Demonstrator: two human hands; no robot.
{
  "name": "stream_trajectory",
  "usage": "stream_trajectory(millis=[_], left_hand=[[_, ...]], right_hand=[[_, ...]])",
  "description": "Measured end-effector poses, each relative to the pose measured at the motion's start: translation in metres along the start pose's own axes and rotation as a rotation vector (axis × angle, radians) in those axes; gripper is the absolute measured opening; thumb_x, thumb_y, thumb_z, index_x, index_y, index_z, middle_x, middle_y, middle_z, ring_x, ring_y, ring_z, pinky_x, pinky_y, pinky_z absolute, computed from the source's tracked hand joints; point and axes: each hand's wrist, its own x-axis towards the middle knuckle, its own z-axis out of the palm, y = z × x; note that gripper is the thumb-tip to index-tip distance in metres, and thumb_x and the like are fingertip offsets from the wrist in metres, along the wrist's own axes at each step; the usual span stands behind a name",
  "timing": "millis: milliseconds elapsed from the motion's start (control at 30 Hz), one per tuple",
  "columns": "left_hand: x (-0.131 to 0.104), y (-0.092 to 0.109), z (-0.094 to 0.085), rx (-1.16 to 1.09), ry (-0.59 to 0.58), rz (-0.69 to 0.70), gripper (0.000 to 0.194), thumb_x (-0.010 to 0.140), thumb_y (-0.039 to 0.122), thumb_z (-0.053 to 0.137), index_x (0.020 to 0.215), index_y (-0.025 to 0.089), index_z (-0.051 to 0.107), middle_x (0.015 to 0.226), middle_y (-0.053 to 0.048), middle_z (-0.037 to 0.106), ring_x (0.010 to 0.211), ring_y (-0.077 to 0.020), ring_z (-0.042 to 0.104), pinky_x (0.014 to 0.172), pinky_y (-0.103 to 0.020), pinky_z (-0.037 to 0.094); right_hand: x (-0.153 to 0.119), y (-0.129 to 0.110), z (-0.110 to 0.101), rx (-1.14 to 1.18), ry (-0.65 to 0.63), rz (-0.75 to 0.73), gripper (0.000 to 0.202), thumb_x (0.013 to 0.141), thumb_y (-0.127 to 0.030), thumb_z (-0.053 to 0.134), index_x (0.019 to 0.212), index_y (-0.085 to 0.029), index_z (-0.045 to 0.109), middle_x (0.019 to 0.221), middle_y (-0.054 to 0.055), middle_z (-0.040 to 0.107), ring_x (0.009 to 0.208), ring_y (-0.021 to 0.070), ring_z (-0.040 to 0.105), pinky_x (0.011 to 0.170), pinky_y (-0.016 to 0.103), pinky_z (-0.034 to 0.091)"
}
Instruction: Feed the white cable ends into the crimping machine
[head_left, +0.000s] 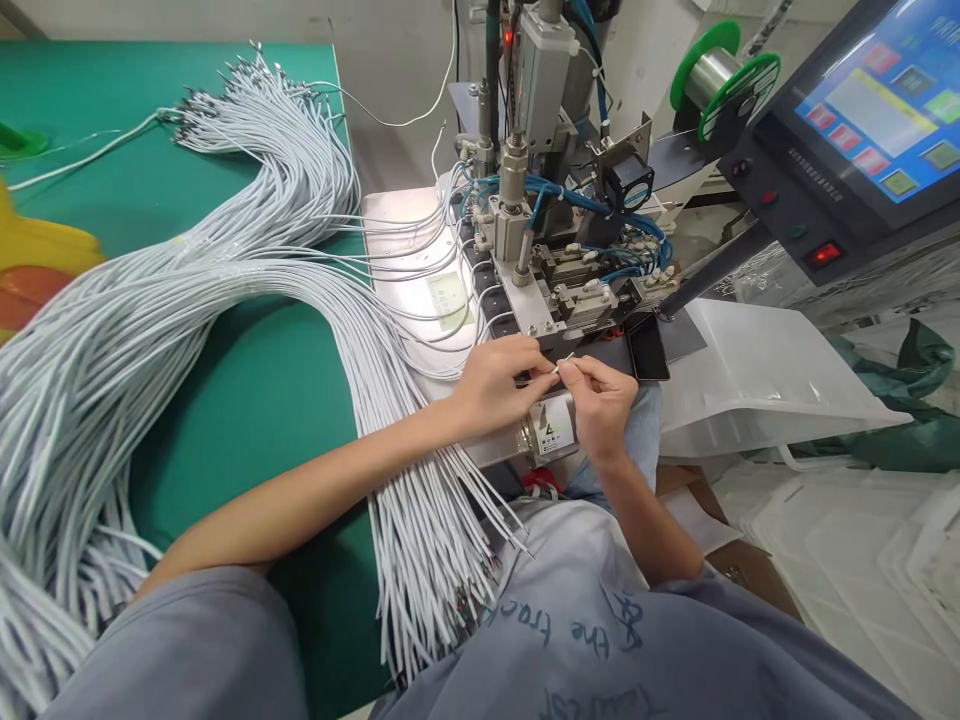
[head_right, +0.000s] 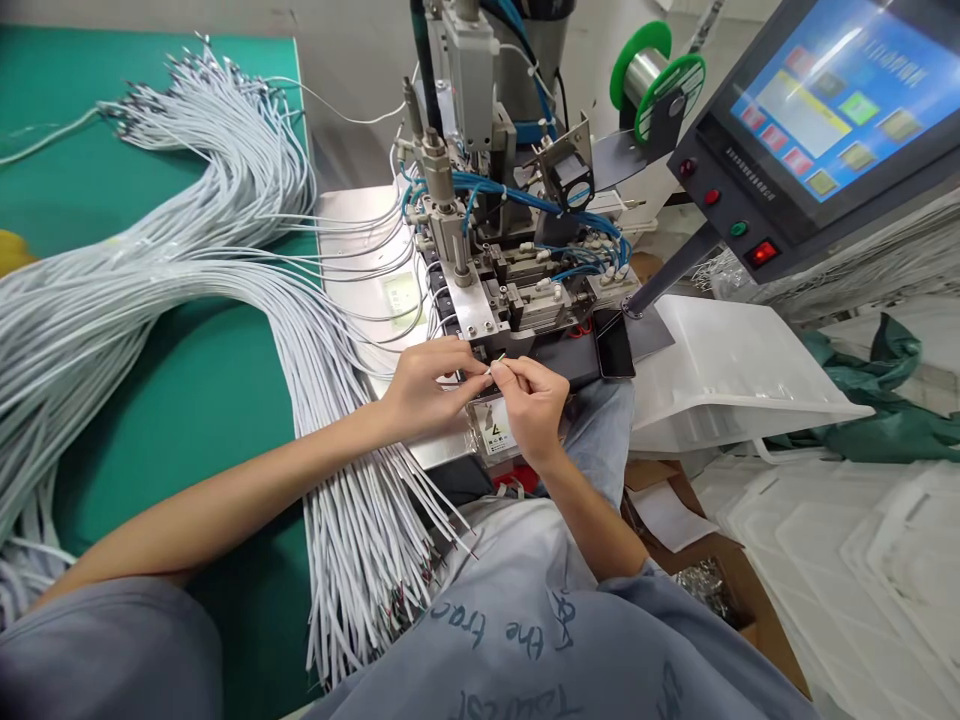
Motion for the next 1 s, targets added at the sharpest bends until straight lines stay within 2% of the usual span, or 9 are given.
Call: stream_trajectory(millis=[100, 167, 233, 367, 433, 500, 633, 800, 1000], left_hand=[[0.002, -0.003, -0.006, 0.276, -0.011, 0.23, 0.022, 0.088, 0.017, 0.05, 0.07, 0.015, 0.061, 0.06, 0.0, 0.056, 0.057, -0.0096, 0.045, 0.051, -0.022, 0.031], [0.004, -0.004, -0.01, 0.444, -0.03, 0.392, 0.023, 0.088, 0.011, 0.046, 0.071, 0.015, 0.061, 0.062, 0.0, 0.058, 0.058, -0.0099, 0.045, 0.05, -0.024, 0.028], [0.004, -0.003, -0.011, 0.507, -0.024, 0.439, 0.025, 0.088, 0.009, 0.045, 0.07, 0.015, 0.061, 0.062, 0.0, 0.058, 0.058, -0.01, 0.044, 0.051, -0.025, 0.027], [0.0, 0.002, -0.006, 0.378, -0.043, 0.112, 0.026, 0.088, 0.02, 0.05, 0.064, 0.015, 0.062, 0.059, 0.0, 0.057, 0.057, -0.0106, 0.047, 0.051, -0.025, 0.03], [-0.002, 0.004, -0.002, 0.235, -0.115, -0.074, 0.022, 0.086, 0.024, 0.053, 0.07, 0.016, 0.066, 0.06, 0.0, 0.058, 0.056, -0.0095, 0.049, 0.051, -0.022, 0.034], [-0.002, 0.004, 0.0, 0.12, -0.207, -0.159, 0.019, 0.086, 0.022, 0.053, 0.078, 0.015, 0.068, 0.063, 0.0, 0.06, 0.056, -0.0083, 0.052, 0.052, -0.02, 0.036], [0.0, 0.001, 0.003, 0.207, -0.448, -0.112, 0.024, 0.085, 0.011, 0.044, 0.08, 0.012, 0.068, 0.069, -0.004, 0.061, 0.06, -0.0105, 0.055, 0.053, -0.021, 0.039], [0.002, -0.007, 0.007, 0.418, -0.634, -0.073, 0.022, 0.079, 0.004, 0.044, 0.076, 0.009, 0.065, 0.071, -0.007, 0.059, 0.065, -0.0151, 0.058, 0.054, -0.024, 0.041], [0.0, -0.01, 0.008, 0.419, -0.719, -0.08, 0.025, 0.081, 0.004, 0.04, 0.086, 0.01, 0.063, 0.08, -0.007, 0.059, 0.068, -0.0148, 0.059, 0.058, -0.025, 0.045]], right_hand=[[0.003, -0.002, -0.006, -0.141, -0.04, -0.117, 0.023, 0.079, -0.029, 0.058, 0.059, -0.016, 0.06, 0.05, -0.005, 0.028, 0.049, 0.0082, 0.028, 0.048, 0.025, 0.028], [0.01, -0.004, -0.015, -0.152, -0.17, -0.1, 0.024, 0.078, -0.028, 0.058, 0.057, -0.016, 0.057, 0.049, -0.006, 0.026, 0.048, 0.0073, 0.026, 0.048, 0.024, 0.028], [0.017, -0.003, -0.02, -0.121, -0.284, -0.03, 0.023, 0.077, -0.027, 0.059, 0.057, -0.016, 0.056, 0.049, -0.007, 0.025, 0.046, 0.0064, 0.024, 0.046, 0.024, 0.026], [0.018, 0.001, -0.011, -0.063, -0.226, -0.025, 0.024, 0.076, -0.029, 0.058, 0.056, -0.016, 0.056, 0.051, -0.006, 0.026, 0.047, 0.0066, 0.025, 0.046, 0.024, 0.027], [0.013, 0.004, -0.004, -0.043, -0.126, -0.04, 0.025, 0.077, -0.03, 0.057, 0.057, -0.016, 0.057, 0.051, -0.006, 0.027, 0.048, 0.0074, 0.027, 0.047, 0.024, 0.029], [0.009, 0.008, 0.0, -0.042, -0.063, -0.015, 0.025, 0.077, -0.031, 0.056, 0.058, -0.016, 0.058, 0.05, -0.006, 0.027, 0.048, 0.0078, 0.028, 0.048, 0.025, 0.03], [0.011, 0.027, -0.008, -0.092, -0.143, 0.118, 0.022, 0.074, -0.033, 0.059, 0.06, -0.016, 0.062, 0.048, -0.006, 0.032, 0.048, 0.0085, 0.031, 0.049, 0.025, 0.033], [0.021, 0.054, -0.021, -0.026, -0.251, 0.249, 0.02, 0.073, -0.033, 0.055, 0.073, -0.017, 0.067, 0.068, 0.002, 0.062, 0.064, 0.0144, 0.053, 0.062, 0.028, 0.044], [0.025, 0.058, -0.013, 0.062, -0.317, 0.38, 0.017, 0.069, -0.034, 0.06, 0.067, -0.017, 0.061, 0.059, -0.002, 0.057, 0.055, 0.0111, 0.05, 0.056, 0.025, 0.042]])
